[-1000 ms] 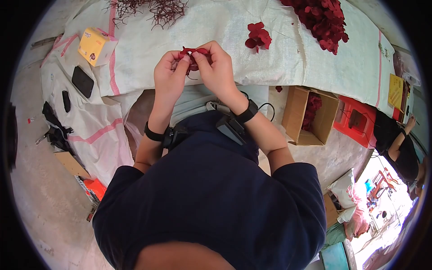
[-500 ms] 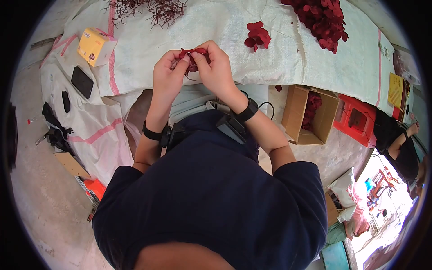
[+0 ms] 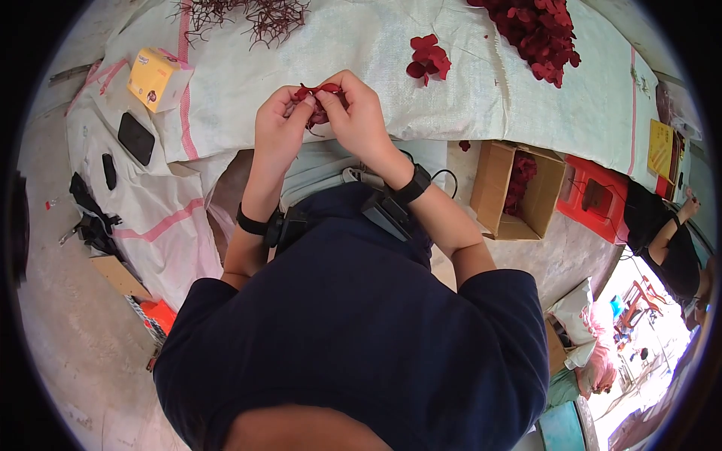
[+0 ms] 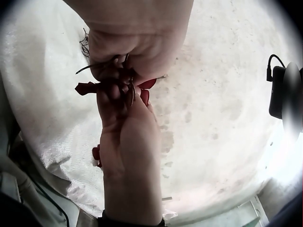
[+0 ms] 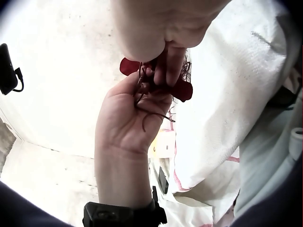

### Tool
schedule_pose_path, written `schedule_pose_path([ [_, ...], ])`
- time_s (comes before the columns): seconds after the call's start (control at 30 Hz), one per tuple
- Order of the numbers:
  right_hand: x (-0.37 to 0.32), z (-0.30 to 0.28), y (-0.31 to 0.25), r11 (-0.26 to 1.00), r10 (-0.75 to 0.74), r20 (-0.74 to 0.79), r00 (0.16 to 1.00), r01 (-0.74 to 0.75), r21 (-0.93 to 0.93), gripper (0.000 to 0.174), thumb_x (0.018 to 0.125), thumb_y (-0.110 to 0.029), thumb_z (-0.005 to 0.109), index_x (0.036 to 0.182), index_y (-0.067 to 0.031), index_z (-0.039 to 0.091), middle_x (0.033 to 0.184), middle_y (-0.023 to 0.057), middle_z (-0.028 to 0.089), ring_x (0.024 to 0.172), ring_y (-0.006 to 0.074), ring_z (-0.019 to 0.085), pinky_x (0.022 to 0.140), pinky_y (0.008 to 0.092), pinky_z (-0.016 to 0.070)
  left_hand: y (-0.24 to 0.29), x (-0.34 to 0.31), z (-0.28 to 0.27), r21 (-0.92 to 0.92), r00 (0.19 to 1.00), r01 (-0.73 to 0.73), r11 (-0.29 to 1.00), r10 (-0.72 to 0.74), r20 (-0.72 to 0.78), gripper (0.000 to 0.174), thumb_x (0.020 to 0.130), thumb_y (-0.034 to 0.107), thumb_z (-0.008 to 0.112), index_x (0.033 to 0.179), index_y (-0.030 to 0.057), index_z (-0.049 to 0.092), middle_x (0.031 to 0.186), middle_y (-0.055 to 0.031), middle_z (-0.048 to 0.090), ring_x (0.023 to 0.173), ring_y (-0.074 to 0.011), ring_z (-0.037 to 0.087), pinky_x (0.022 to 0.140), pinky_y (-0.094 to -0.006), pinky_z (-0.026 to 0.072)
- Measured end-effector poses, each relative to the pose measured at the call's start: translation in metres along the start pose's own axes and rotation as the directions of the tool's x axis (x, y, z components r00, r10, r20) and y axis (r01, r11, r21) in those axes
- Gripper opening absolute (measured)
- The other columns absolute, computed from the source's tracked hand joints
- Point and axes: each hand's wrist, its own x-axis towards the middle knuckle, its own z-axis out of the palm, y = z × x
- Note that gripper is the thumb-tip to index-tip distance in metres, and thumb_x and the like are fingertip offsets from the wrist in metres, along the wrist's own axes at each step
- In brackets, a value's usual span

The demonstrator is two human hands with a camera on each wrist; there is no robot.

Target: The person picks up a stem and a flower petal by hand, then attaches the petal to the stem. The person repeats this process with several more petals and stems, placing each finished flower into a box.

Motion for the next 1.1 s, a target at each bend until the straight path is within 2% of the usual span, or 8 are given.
schedule_pose_path([
  [0.33,0.017,-0.024,0.007,0.932,-0.097,-0.064,0.993,0.068,-0.355,0.017,0.078,-0.008,0.053,0.092,0.001,0.047,0.084,0.007,0.055,0.071,0.0115,0.056,0.057,0.0226,0.0467,-0.016,0.015,-0.01,-0.015,0.998,0.008,1.0,-0.009,-0.056,0.006,0.079,0.0,0.046,0.084,-0.0026,0.049,0.076,-0.0069,0.054,0.064,-0.0091,0.052,0.055,-0.0211,0.0441],
  [0.47,0.025,-0.072,-0.008,0.711,-0.372,-0.197,0.907,0.143,-0.688,0.031,0.071,-0.013,0.062,0.097,-0.0021,0.049,0.086,0.0078,0.056,0.074,0.0149,0.056,0.057,0.025,0.045,-0.017,0.011,-0.029,-0.054,0.996,0.05,0.997,-0.054,-0.069,0.011,0.08,0.001,0.044,0.09,0.001,0.048,0.08,-0.0047,0.054,0.069,-0.009,0.051,0.061,-0.0222,0.0433],
  [0.53,0.025,-0.101,-0.012,0.11,-0.616,-0.019,0.787,0.062,-0.992,0.031,0.07,-0.015,0.062,0.095,-0.0021,0.051,0.088,0.0113,0.055,0.073,0.0168,0.055,0.054,0.0263,0.0437,-0.018,0.011,-0.037,-0.107,0.994,0.093,0.99,-0.099,-0.048,0.01,0.08,0.001,0.044,0.089,0.0011,0.048,0.078,-0.0046,0.053,0.068,-0.0097,0.052,0.06,-0.0222,0.0433],
  [0.63,0.02,-0.136,0.003,0.09,-0.464,-0.059,0.884,-0.019,-0.996,0.027,0.07,-0.019,0.061,0.091,-0.0053,0.054,0.084,0.0102,0.054,0.07,0.0253,0.054,0.056,0.0315,0.0442,-0.02,0.01,-0.04,-0.212,0.981,0.188,0.959,-0.192,0.003,0.01,0.08,0.001,0.042,0.088,0.0014,0.048,0.073,-0.0044,0.053,0.065,-0.0112,0.052,0.058,-0.0223,0.0432],
  [0.8,0.022,-0.143,-0.008,0.552,-0.203,-0.408,0.89,-0.24,-0.799,0.024,0.07,-0.019,0.06,0.09,-0.0055,0.055,0.082,0.0098,0.055,0.071,0.0268,0.054,0.06,0.033,0.0436,-0.013,0.01,-0.032,-0.254,0.984,0.173,0.952,-0.179,-0.002,0.012,0.08,0.001,0.039,0.087,0.0011,0.049,0.076,-0.0061,0.054,0.067,-0.0129,0.053,0.061,-0.0232,0.0429],
  [0.93,0.02,-0.135,-0.012,0.969,0.081,-0.449,0.89,-0.176,-0.172,0.022,0.072,-0.017,0.058,0.091,-0.0054,0.055,0.075,0.0089,0.058,0.065,0.0239,0.055,0.053,0.0296,0.0433,-0.014,0.013,-0.034,-0.223,0.988,0.15,0.963,-0.152,0.006,0.015,0.08,0.0,0.038,0.088,-0.0009,0.051,0.08,-0.0092,0.055,0.068,-0.0137,0.053,0.063,-0.0242,0.043],
  [1.03,0.021,-0.15,0.008,0.286,-0.393,-0.355,0.848,-0.254,-0.924,0.023,0.073,-0.014,0.056,0.094,-0.0071,0.055,0.08,0.0088,0.057,0.07,0.024,0.054,0.053,0.0297,0.0443,-0.017,0.014,-0.041,-0.195,0.982,0.182,0.964,-0.17,0.077,0.018,0.08,-0.001,0.037,0.091,-0.0026,0.051,0.083,-0.0112,0.055,0.07,-0.0142,0.053,0.064,-0.025,0.0432],
  [1.1,0.019,-0.158,0.008,0.285,-0.448,-0.282,0.848,-0.164,-0.944,0.023,0.073,-0.014,0.056,0.095,-0.007,0.055,0.083,0.0088,0.057,0.073,0.0247,0.054,0.056,0.0313,0.0444,-0.017,0.014,-0.042,-0.255,0.983,0.185,0.949,-0.177,0.051,0.019,0.08,-0.001,0.037,0.093,-0.0036,0.05,0.083,-0.0118,0.055,0.072,-0.0149,0.053,0.066,-0.026,0.0435],
])
